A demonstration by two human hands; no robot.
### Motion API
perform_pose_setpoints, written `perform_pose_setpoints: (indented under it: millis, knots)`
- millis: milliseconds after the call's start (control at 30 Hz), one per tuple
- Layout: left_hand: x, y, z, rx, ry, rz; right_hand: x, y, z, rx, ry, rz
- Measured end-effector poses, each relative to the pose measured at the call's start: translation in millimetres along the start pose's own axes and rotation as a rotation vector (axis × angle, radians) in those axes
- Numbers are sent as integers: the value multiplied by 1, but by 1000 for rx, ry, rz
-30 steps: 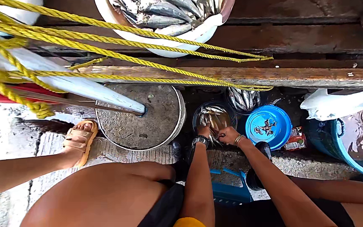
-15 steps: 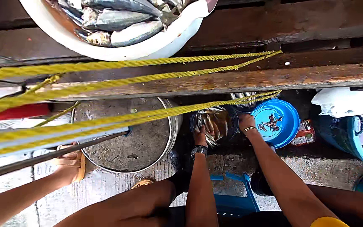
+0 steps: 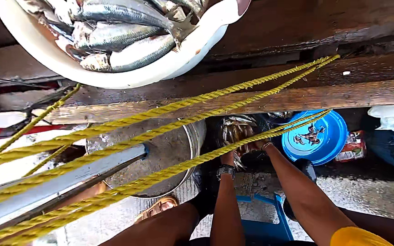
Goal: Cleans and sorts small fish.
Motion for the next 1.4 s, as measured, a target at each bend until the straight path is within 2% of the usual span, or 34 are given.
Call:
perform_pose_setpoints:
  millis: [167,333,467,633,867,967,1133,1300,1400]
  knots:
    - [3,-12,8,-22,-15,-15,-10,6,40,-48,127,25]
    - [22,-14,24,-42,-133,7,-33,-3,86,-54,267,90]
    - [27,-13,32,-112,-195,43,-45,-7,114,48,343,355]
    - [35,-19,59,-284,-163,205,-63,-1,166,253,387,631]
    - [47,-14,77,-440,-181,382,-72,-4,214,423,489,718]
    - [50,-11,79,-452,-184,407,-73,-8,219,420,521,682]
    - [52,-7,83,-384,-157,372,-66,-15,208,293,635,376]
    - [51,-5,78,-318,-154,386,-58,-15,206,158,552,231]
    - [53,-5,80,-341,-166,311,-58,1,209,231,565,109]
Point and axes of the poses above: each hand's wrist, its own z-axis away from the middle knuckle, its own y-axis out of the back of the hand, x = y × z, the point moved 6 cm from there along -z, towards the middle knuckle, and after that the axes turned 4 degrees about z, right-handed, at the moved point
